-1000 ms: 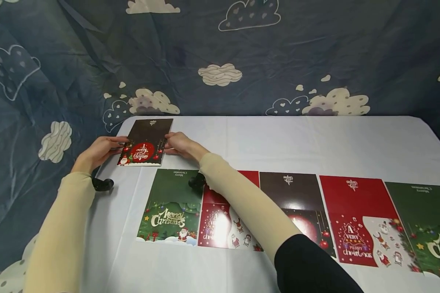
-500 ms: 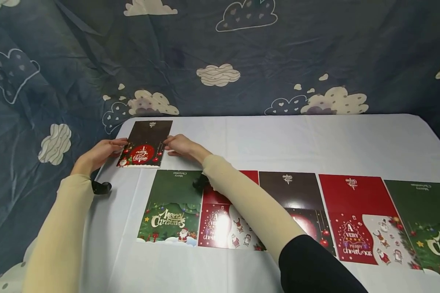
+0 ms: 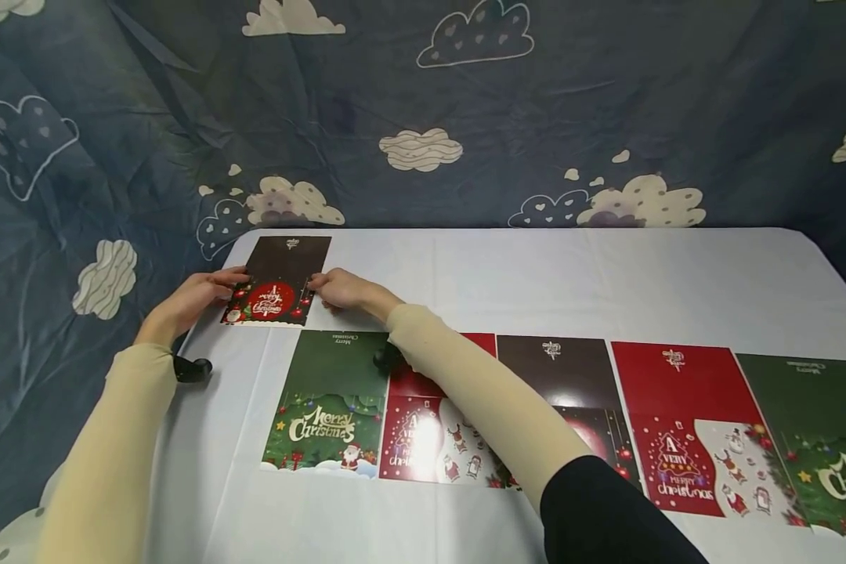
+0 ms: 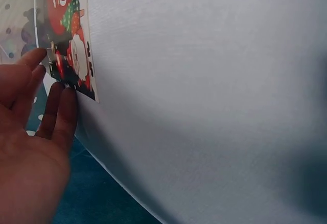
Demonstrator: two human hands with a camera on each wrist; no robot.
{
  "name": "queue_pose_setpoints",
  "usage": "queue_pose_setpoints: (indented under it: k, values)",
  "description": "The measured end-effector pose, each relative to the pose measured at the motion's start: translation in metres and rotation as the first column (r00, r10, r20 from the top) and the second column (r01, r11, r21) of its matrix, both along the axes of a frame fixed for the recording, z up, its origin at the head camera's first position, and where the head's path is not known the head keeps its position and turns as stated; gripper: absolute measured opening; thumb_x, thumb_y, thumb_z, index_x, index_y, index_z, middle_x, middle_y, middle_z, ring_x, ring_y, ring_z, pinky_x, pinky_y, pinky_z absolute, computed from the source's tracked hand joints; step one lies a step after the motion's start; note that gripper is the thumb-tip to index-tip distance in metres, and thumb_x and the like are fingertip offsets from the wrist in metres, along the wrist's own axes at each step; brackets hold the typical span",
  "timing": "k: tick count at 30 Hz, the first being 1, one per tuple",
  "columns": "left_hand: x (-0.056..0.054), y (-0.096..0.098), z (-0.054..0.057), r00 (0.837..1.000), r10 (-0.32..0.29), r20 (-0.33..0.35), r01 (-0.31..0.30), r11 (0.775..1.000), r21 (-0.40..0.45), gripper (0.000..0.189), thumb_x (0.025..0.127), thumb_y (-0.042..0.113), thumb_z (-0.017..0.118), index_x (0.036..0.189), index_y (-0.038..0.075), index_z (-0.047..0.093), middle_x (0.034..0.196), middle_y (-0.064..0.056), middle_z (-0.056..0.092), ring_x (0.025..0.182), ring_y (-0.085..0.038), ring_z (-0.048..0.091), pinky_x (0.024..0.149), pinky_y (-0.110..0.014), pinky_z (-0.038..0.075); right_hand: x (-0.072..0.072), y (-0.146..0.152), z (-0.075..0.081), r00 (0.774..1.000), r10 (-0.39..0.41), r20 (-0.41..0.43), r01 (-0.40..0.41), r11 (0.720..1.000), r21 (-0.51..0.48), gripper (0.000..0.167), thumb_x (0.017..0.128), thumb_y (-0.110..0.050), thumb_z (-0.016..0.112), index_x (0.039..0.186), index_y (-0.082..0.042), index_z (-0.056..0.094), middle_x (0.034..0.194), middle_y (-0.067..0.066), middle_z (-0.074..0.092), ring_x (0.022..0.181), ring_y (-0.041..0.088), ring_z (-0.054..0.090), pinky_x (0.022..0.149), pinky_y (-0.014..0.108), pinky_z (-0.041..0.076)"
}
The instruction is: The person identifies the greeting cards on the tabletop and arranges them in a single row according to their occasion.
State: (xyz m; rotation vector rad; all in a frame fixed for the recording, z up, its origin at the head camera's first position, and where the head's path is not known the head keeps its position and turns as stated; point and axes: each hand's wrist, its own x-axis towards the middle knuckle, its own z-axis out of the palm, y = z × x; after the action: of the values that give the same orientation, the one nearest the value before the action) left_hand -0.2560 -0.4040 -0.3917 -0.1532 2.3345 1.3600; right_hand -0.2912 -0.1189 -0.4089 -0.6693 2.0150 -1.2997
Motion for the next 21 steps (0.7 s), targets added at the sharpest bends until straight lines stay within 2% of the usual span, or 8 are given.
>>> queue_pose_setpoints:
  k: [2,5,7,10,14,18,21]
  values:
    - [-0.0005,-0.0001,-0.0005,1.000,-0.005,-0.001,0.005,1.000,-0.010,0.050,0.099,-0.001,0.029,0.148,-0.008,0.031,0.163,-0.014,0.008,0.147,-0.037,0.008,0.113,-0.054,0.022,-0.0001,0.0002,0.0015,0.999,0.013,0.039,-0.014,1.000,0.011,0.037,0.105,-0.008,0.035,0.125,0.014,0.057,0.160,0.011,0.023,0.080,0.019,0.052,0.061,0.025,0.045]
    - [-0.0016,0.0000,-0.0009,1.000,-0.009,0.004,0.009,1.000,-0.021,0.049,0.100,-0.001,0.029,0.148,-0.009,0.030,0.162,-0.016,0.010,0.146,-0.039,0.012,0.113,-0.054,0.023,-0.0018,-0.0006,0.0019,0.992,0.012,0.126,-0.011,1.000,-0.010,0.042,0.102,-0.001,0.034,0.141,0.007,0.046,0.161,0.009,0.024,0.064,0.017,0.047,0.061,0.025,0.046]
    - [-0.0022,-0.0004,-0.0010,1.000,-0.011,0.009,0.011,1.000,-0.027,0.049,0.100,0.000,0.029,0.148,-0.010,0.029,0.162,-0.017,0.010,0.146,-0.040,0.012,0.113,-0.054,0.023,-0.0028,-0.0011,0.0012,0.978,0.004,0.206,0.005,0.999,-0.045,0.050,0.099,0.004,0.032,0.149,0.002,0.037,0.159,0.009,0.028,0.065,0.015,0.048,0.061,0.025,0.047]
    - [-0.0018,-0.0014,-0.0004,1.000,-0.012,0.012,0.012,0.999,-0.030,0.049,0.100,0.000,0.028,0.149,-0.010,0.028,0.162,-0.018,0.008,0.145,-0.041,0.012,0.113,-0.056,0.022,-0.0037,-0.0019,-0.0004,0.959,-0.007,0.284,0.033,0.996,-0.087,0.057,0.096,0.009,0.030,0.153,-0.001,0.030,0.154,0.009,0.035,0.067,0.016,0.048,0.061,0.025,0.046]
    - [0.0001,-0.0018,0.0005,1.000,-0.011,0.013,0.012,0.999,-0.052,0.050,0.100,0.001,0.030,0.149,-0.009,0.028,0.161,-0.020,0.008,0.145,-0.042,0.012,0.114,-0.058,0.020,-0.0029,-0.0030,-0.0002,0.956,-0.012,0.293,0.041,0.995,-0.092,0.060,0.097,0.008,0.030,0.155,-0.004,0.026,0.141,0.014,0.044,0.067,0.017,0.048,0.061,0.026,0.047]
    - [0.0017,-0.0008,0.0009,1.000,-0.008,0.016,0.009,0.997,-0.072,0.050,0.100,0.002,0.033,0.149,-0.008,0.030,0.161,-0.020,0.010,0.145,-0.041,0.012,0.114,-0.058,0.020,-0.0022,-0.0047,0.0007,0.954,-0.020,0.299,0.046,0.996,-0.080,0.059,0.097,0.007,0.030,0.155,-0.005,0.026,0.119,0.017,0.048,0.068,0.018,0.048,0.060,0.027,0.047]
    - [0.0023,-0.0006,0.0019,1.000,-0.005,0.006,0.006,0.997,-0.072,0.050,0.100,0.002,0.033,0.149,-0.009,0.030,0.161,-0.019,0.011,0.145,-0.041,0.012,0.114,-0.058,0.020,-0.0014,-0.0055,0.0026,0.957,-0.027,0.290,0.052,0.995,-0.079,0.060,0.097,0.007,0.031,0.155,-0.005,0.026,0.114,0.017,0.048,0.068,0.017,0.048,0.059,0.027,0.047]
